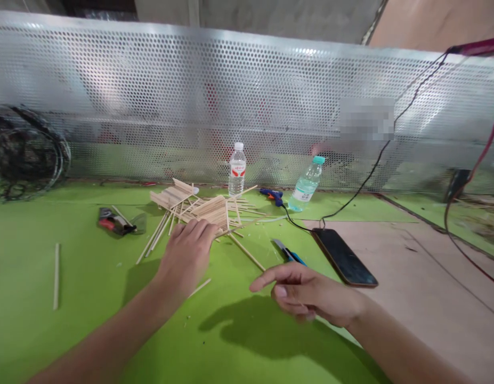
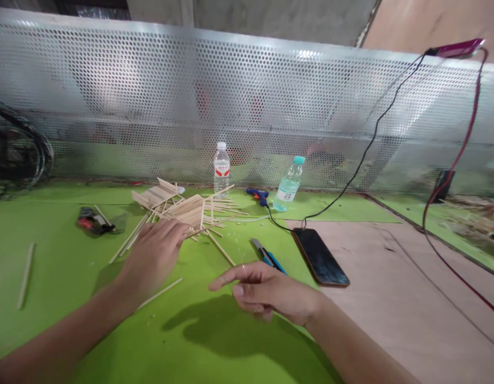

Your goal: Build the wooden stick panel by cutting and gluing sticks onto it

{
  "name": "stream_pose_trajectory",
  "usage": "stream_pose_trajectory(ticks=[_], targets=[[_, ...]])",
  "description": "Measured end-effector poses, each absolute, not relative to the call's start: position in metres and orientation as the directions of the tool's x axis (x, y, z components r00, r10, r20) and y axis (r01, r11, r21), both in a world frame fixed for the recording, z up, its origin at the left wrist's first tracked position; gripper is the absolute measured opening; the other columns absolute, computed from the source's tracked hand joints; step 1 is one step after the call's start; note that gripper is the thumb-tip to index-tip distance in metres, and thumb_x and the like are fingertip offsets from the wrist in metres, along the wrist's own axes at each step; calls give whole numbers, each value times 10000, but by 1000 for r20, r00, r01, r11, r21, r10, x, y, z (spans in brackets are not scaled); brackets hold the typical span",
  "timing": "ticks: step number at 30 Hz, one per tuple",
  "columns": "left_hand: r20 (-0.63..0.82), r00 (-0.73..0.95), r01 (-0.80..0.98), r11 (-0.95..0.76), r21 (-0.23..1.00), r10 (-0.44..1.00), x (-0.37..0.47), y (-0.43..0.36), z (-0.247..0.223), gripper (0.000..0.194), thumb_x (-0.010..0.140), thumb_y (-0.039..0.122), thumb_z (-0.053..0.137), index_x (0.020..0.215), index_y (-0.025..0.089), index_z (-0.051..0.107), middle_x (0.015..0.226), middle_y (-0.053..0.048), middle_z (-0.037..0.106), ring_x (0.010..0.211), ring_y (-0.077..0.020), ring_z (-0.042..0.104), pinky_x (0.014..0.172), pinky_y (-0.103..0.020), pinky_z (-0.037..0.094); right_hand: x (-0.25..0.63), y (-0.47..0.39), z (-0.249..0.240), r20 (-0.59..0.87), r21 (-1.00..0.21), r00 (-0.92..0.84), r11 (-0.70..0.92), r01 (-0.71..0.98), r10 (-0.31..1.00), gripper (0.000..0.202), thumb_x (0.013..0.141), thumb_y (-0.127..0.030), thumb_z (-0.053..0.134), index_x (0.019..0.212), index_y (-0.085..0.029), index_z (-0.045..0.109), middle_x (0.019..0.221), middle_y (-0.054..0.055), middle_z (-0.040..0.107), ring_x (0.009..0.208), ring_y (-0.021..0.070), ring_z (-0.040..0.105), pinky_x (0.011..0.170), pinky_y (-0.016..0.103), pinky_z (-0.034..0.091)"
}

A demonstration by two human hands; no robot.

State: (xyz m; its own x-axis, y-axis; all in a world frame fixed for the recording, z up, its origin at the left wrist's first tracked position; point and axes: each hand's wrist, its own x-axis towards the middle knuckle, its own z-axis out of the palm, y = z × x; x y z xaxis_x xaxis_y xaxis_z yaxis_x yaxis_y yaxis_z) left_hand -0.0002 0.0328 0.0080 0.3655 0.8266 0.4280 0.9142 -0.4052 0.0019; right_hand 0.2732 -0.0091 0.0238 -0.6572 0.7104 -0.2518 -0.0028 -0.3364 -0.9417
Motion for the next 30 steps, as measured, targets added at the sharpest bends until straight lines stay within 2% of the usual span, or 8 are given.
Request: stream_pose_trajectory(ticks=[3, 6, 10, 13, 16, 19, 25, 30], targets=[[415, 389, 906, -422, -12, 822, 1, 32, 8, 445, 921, -49, 434, 1225, 196, 647, 1160, -63, 711, 1090, -245, 620, 940, -424, 439, 273, -8, 28, 67, -987, -296, 20, -161, 953, 485, 934, -383, 702, 1407, -302, 635, 590, -71, 439, 506, 107, 361, 475, 245, 302], [385, 408, 900, -435, -17, 828, 3, 32, 8, 486, 903, -67, 444, 1263, 194, 637, 1178, -57, 705, 1100, -235, 614, 974, -429, 438, 278, 6, 24, 289, -957, 165, 286, 43, 943, 604, 907, -310, 690, 1493, -327, 543, 611, -69, 469, 540, 132, 393, 507, 268, 330], [388, 414, 898, -440, -24, 823, 2, 32, 8, 541, 870, -104, 443, 1279, 198, 629, 1173, -46, 704, 1102, -218, 609, 988, -421, 440, 279, 13, 14, 61, -951, -134, 99, 294, 989, 350, 816, -315, 752, 1155, -234, 788, 601, -42, 514, 523, 115, 397, 469, 256, 288], [413, 421, 894, -447, -37, 807, 2, 33, 7, 515, 881, -98, 440, 1255, 195, 638, 1141, -48, 709, 1075, -215, 615, 954, -409, 449, 275, 3, 18, -23, -973, -384, 67, 219, 923, 235, 837, -385, 755, 992, -227, 836, 588, -21, 536, 512, 117, 448, 472, 264, 331], [412, 445, 880, -473, -39, 795, 2, 33, 5, 495, 890, -84, 449, 1258, 193, 630, 1142, -49, 704, 1084, -226, 614, 945, -417, 449, 276, -1, 29, 163, -986, -207, 150, -77, 965, 359, 875, -366, 726, 1228, -307, 761, 616, -38, 531, 530, 124, 452, 499, 277, 365], [403, 469, 865, -501, -29, 786, 3, 33, 2, 509, 880, -94, 450, 1269, 191, 613, 1183, -49, 695, 1118, -233, 607, 958, -428, 449, 285, 10, 30, 244, -969, 116, 245, 1, 963, 551, 847, -302, 720, 1393, -335, 647, 660, -42, 564, 594, 145, 480, 547, 283, 390], [409, 464, 870, -491, -45, 785, 1, 34, 3, 546, 857, -120, 438, 1270, 191, 613, 1176, -48, 703, 1118, -230, 618, 993, -438, 447, 289, 15, 21, 18, -957, -277, 97, 272, 961, 271, 777, -366, 814, 1000, -214, 838, 644, 1, 589, 581, 142, 477, 527, 279, 356], [415, 462, 872, -486, -53, 784, 1, 33, 5, 520, 866, -108, 425, 1251, 187, 613, 1156, -55, 695, 1112, -236, 605, 950, -423, 445, 283, 1, 30, 330, -942, -98, 334, 29, 939, 249, 923, -451, 707, 845, -237, 805, 747, 38, 614, 630, 160, 502, 611, 335, 404]])
